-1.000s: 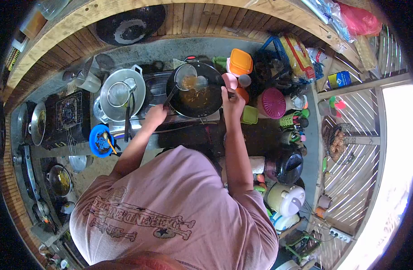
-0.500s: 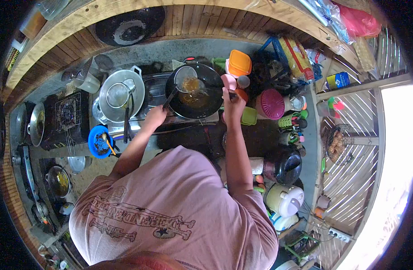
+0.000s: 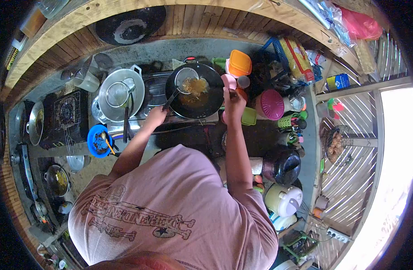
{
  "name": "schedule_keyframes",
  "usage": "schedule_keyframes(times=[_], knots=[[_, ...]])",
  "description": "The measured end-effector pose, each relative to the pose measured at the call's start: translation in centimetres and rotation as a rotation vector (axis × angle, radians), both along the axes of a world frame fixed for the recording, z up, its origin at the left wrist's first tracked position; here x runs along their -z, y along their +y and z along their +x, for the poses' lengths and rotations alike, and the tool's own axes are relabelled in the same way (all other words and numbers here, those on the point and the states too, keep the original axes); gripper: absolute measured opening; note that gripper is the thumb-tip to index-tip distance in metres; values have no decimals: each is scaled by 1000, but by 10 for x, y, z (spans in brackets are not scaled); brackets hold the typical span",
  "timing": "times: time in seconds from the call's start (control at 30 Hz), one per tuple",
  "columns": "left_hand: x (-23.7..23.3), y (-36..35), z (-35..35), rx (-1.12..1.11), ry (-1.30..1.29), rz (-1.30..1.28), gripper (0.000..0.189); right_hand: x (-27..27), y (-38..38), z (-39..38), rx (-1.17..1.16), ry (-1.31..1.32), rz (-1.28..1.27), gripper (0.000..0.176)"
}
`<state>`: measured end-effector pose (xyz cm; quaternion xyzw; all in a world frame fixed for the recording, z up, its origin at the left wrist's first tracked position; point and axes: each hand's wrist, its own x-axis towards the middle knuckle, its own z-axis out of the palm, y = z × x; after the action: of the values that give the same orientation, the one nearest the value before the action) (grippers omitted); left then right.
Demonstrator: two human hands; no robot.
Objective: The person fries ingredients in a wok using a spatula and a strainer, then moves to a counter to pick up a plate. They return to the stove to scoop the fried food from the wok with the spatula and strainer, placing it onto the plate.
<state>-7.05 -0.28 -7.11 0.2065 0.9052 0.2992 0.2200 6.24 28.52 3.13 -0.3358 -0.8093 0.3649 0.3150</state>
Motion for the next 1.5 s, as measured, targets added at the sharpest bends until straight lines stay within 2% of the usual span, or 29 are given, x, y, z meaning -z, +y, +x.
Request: schedule_keyframes(times=[0.07,0.1,0.17,0.2,0.27,0.4,0.47,0.5,0.6,0.8,0.87,0.9,1.0,1.07,1.1,1.17,1.2,1.23,1.27,1.33,1.4,1.47,1.5], knots=[[4,-1,-2,-1,-5,-10,35,-3,-2,1,12,191,-83,28],[3,-2,-2,14,-32,-10,37,2,3,4,12,188,-84,28],[-4,-3,-2,28,-58,-11,39,6,14,8,23,149,109,29],[-10,-2,-2,20,-74,-36,37,3,14,10,21,149,109,29],[-18,-1,0,12,-91,-60,35,-4,13,16,30,-72,291,30],[-10,1,-1,31,-9,-57,35,3,2,10,51,-95,302,33],[-3,0,-3,40,19,-73,35,3,-3,5,25,41,-54,33],[-1,0,-4,32,-10,-67,36,6,0,3,23,43,-54,33],[-4,-3,-4,21,-82,-47,37,9,11,10,48,129,63,33],[4,-4,-10,-27,-218,78,37,-10,14,18,45,33,127,31],[7,-4,-11,-45,-269,88,37,-3,19,18,34,-76,286,31],[12,-4,-10,-59,-279,101,36,-1,19,17,34,-76,287,31],[7,-2,-8,-67,-269,104,37,4,10,13,12,-80,262,31],[8,-2,-7,-64,-250,95,37,6,3,7,41,-2,-41,28],[20,-1,-8,-68,-246,102,38,2,-1,5,40,-2,-41,28],[38,-2,-12,-77,-242,108,38,-5,-6,2,13,203,-170,24],[44,-2,-13,-99,-347,160,36,-5,-5,3,15,200,-172,24],[50,-2,-14,-119,-451,211,33,-5,-1,4,-2,175,-125,22],[40,-2,-12,-117,-451,211,33,-5,2,4,-21,151,-76,19],[8,-3,-6,-207,-667,359,25,-9,8,6,-35,194,-32,19],[14,-5,-7,-210,-711,406,21,-23,5,8,-49,232,11,19],[12,-5,-6,-212,-756,455,18,-40,2,15,-48,198,224,19],[7,-4,-5,-212,-748,432,18,-42,3,18,-47,198,224,19]])
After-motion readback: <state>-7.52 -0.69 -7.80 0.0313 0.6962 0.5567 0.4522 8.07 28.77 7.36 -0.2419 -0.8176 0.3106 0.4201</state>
